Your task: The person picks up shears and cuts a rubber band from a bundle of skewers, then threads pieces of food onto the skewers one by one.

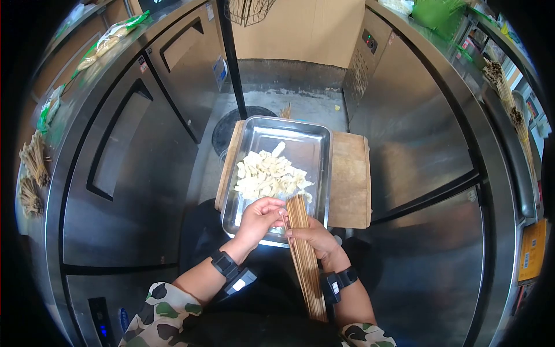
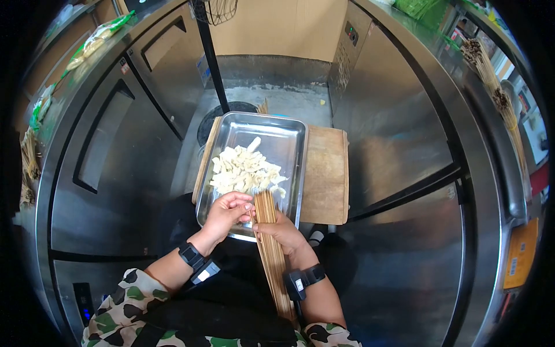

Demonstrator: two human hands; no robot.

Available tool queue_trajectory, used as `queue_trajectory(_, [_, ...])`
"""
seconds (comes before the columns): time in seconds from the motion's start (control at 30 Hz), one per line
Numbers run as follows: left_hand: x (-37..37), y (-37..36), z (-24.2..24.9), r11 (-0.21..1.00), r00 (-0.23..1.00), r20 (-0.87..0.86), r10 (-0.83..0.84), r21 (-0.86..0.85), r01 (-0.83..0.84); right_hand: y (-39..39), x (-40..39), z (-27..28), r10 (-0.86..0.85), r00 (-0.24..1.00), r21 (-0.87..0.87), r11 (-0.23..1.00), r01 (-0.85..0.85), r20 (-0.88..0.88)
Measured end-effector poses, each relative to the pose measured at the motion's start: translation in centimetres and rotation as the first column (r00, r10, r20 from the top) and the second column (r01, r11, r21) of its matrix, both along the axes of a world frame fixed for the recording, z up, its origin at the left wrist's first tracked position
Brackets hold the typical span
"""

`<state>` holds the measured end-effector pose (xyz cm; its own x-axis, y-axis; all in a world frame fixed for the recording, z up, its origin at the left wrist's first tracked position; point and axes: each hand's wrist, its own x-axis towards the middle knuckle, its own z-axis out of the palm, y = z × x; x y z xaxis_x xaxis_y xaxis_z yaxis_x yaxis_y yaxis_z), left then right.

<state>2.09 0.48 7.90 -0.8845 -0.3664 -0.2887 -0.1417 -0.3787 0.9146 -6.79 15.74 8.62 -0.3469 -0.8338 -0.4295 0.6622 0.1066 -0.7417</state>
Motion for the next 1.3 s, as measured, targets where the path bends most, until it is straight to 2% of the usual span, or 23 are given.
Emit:
queue_trajectory(0.13, [-0.6,-1.5,1.3,0.998,0.998,0.016,0.059,0.003,-0.059,0.4,-0.3,-0.7,-0.027,0.999,-0.005,1.0,0.027,0.023])
queue_trajectory(0.2, [-0.5,-4.3,-1.8,0.985,0.987,0.033,0.159,-0.069,-0.156,0.6,-0.5,-1.0,-0.031,0.999,-0.014,0.999,0.031,0.038])
queue_trajectory(0.27, [0.0,-6.4,-3.8,0.952,0.962,0.129,0.241,-0.226,-0.208,0.7,-0.6,-1.0,-0.048,0.998,-0.031,0.998,0.049,0.041])
queue_trajectory(0.33, [0.6,-7.2,-6.3,0.912,0.963,0.192,0.191,-0.396,-0.103,0.7,-0.7,-0.6,-0.049,0.998,-0.036,0.998,0.05,0.04])
queue_trajectory(0.37, [0.9,-6.9,-6.0,0.879,0.959,0.227,0.171,-0.474,-0.045,0.7,-0.7,-0.5,-0.051,0.998,-0.032,0.998,0.052,0.039])
queue_trajectory(0.47, [0.7,-5.0,-5.0,0.554,0.995,0.064,0.075,-0.832,0.012,0.4,-0.6,-0.4,-0.059,0.998,-0.015,0.998,0.06,0.034])
queue_trajectory(0.5, [0.2,-4.5,-4.7,0.527,0.999,0.029,0.029,-0.85,0.009,0.4,-0.5,-0.3,-0.062,0.998,-0.009,0.998,0.062,0.031])
queue_trajectory(0.53, [-0.3,-3.9,-4.3,0.496,0.996,0.092,0.015,-0.865,0.072,0.4,-0.5,-0.2,-0.061,0.998,0.004,0.998,0.061,0.033])
queue_trajectory(0.7, [-2.4,-2.6,-4.2,0.124,0.995,0.094,0.026,-0.988,0.09,0.3,-0.5,-0.3,-0.046,0.998,0.007,0.999,0.046,0.048])
queue_trajectory(0.8, [-3.1,-2.9,-4.8,0.043,0.992,0.125,0.025,-0.991,0.123,0.2,-0.5,-0.5,-0.041,0.999,0.006,0.999,0.041,0.029])
queue_trajectory(0.9, [-2.8,-3.2,-4.7,0.038,0.993,0.118,0.016,-0.992,0.117,0.1,-0.5,-0.5,-0.012,1.0,0.007,1.0,0.012,0.004])
queue_trajectory(0.93, [-2.6,-3.4,-5.2,0.311,0.987,0.151,0.048,-0.942,0.128,0.1,-0.5,-0.5,-0.012,1.0,0.007,1.0,0.012,0.001])
queue_trajectory(0.97, [-2.2,-3.7,-6.4,0.56,0.979,0.19,0.069,-0.82,0.12,0.1,-0.5,-0.6,-0.013,1.0,0.007,1.0,0.013,-0.002])
queue_trajectory(1.0, [-1.8,-4.1,-7.9,0.766,0.969,0.234,0.078,-0.636,0.092,0.1,-0.4,-0.7,-0.015,1.0,0.007,1.0,0.015,-0.005])
queue_trajectory(1.03, [-1.3,-4.5,-9.3,0.917,0.978,0.175,0.111,-0.397,-0.033,0.0,-0.3,-0.7,-0.012,1.0,0.0,1.0,0.012,-0.01])
queue_trajectory(1.1, [-0.6,-4.3,-7.3,0.989,0.978,0.148,0.15,-0.009,-0.15,-0.1,-0.2,-0.7,-0.002,1.0,-0.015,1.0,0.001,-0.022])
queue_trajectory(1.13, [-0.3,-4.1,-6.0,0.961,0.975,0.139,0.174,0.19,-0.199,-0.2,-0.2,-0.8,-0.006,1.0,-0.012,1.0,0.006,-0.018])
queue_trajectory(1.17, [-0.2,-3.9,-4.9,0.922,0.96,0.204,0.191,0.299,-0.247,-0.3,-0.1,-1.0,-0.011,1.0,-0.008,1.0,0.011,-0.015])
queue_trajectory(1.3, [0.0,-3.3,-3.3,0.868,0.977,0.152,0.148,0.454,-0.202,-0.2,0.1,-1.0,0.007,1.0,-0.011,1.0,-0.007,-0.015])
